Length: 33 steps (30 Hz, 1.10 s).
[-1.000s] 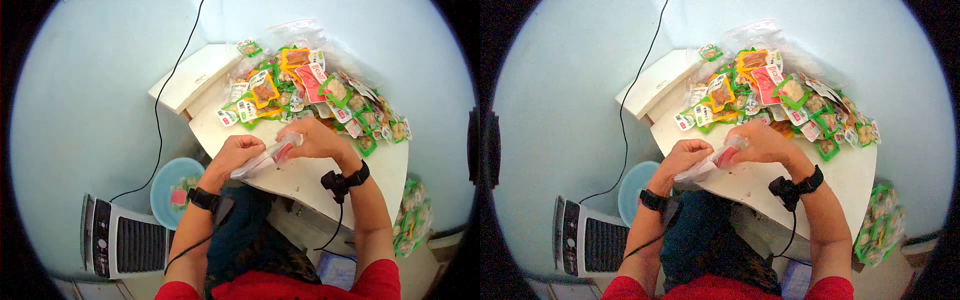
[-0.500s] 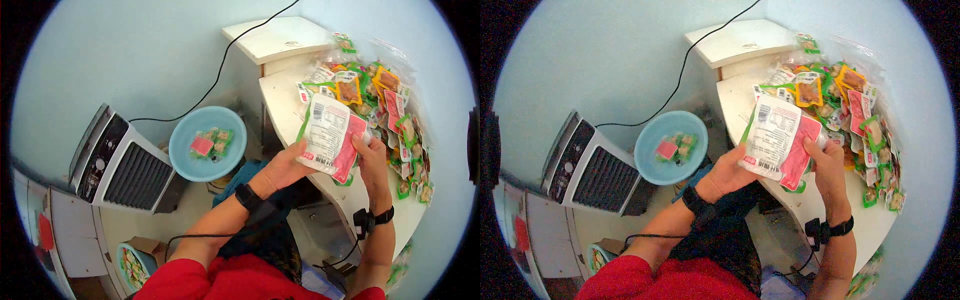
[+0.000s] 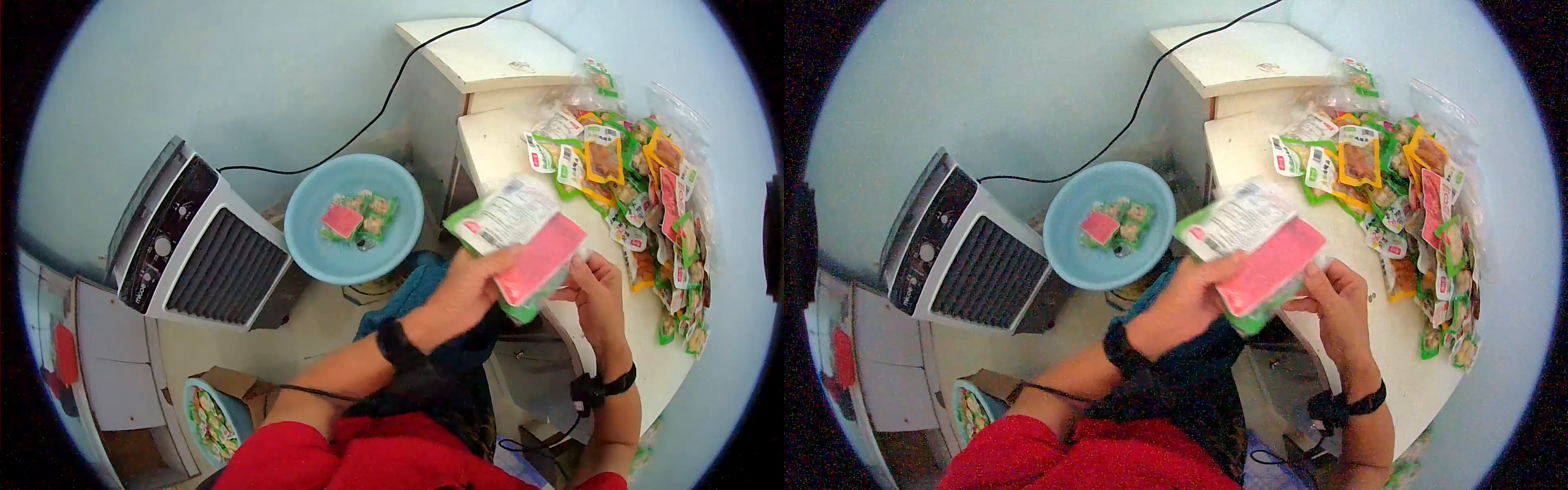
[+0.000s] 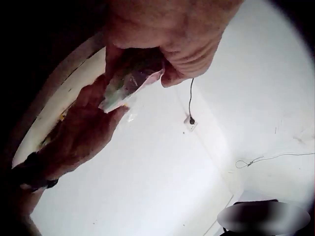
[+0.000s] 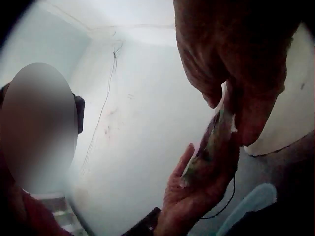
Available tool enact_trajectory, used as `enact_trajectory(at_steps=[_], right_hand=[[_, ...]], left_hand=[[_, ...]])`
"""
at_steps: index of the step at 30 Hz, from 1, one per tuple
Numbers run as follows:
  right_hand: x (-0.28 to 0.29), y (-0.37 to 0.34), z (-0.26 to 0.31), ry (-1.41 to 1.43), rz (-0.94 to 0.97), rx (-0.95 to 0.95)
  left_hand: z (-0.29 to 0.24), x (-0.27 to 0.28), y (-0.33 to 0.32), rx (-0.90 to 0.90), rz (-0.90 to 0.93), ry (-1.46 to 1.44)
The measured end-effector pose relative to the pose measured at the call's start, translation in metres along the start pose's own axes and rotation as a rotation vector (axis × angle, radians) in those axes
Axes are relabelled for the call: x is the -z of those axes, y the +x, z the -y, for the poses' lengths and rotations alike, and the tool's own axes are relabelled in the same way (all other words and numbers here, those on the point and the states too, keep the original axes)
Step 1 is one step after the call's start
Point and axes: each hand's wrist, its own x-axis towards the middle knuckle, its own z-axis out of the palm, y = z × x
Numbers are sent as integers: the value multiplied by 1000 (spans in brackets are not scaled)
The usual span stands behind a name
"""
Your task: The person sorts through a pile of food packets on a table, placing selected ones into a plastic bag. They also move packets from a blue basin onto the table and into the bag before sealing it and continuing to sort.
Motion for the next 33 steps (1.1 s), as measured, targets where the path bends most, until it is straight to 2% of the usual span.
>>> enact_trajectory(at_steps=[2,3,4,5,6,8,10,13,16,19,20,23,25,27,29,32,33], right_hand=[[-4,-2,2,-114,-35,49],[-2,-1,-1,-173,-35,73],[3,2,-4,-233,-37,98],[6,4,-7,-291,-39,122],[7,5,-9,-331,-9,131],[9,8,-12,-412,56,147],[14,15,-16,-358,105,113],[19,20,-11,-313,133,32],[25,25,-14,-306,150,19],[26,25,-14,-302,142,-1],[26,25,-13,-299,134,-14],[29,27,-15,-312,122,-15],[30,28,-16,-326,116,-14],[29,28,-14,-321,101,-29],[28,28,-12,-298,79,-59],[28,28,-10,-296,62,-87],[27,29,-10,-291,53,-95]], left_hand=[[-32,16,-1,-47,39,73],[-47,35,2,-80,3,115],[-67,42,1,-162,7,234],[-89,54,-3,-146,-1,321],[-109,69,-1,-214,-38,344],[-150,124,-2,-178,-159,396],[-185,155,-7,-177,-250,533],[-216,193,-10,-89,-460,874],[-232,241,2,273,-694,1403],[-223,294,14,298,-551,1529],[-222,313,21,386,-528,1634],[-212,320,37,485,-393,1725],[-210,349,53,602,-159,1848],[-204,365,72,760,-24,1979],[-193,367,92,973,-1,2123],[-179,406,99,847,-118,2101],[-176,408,97,749,-137,2086]])
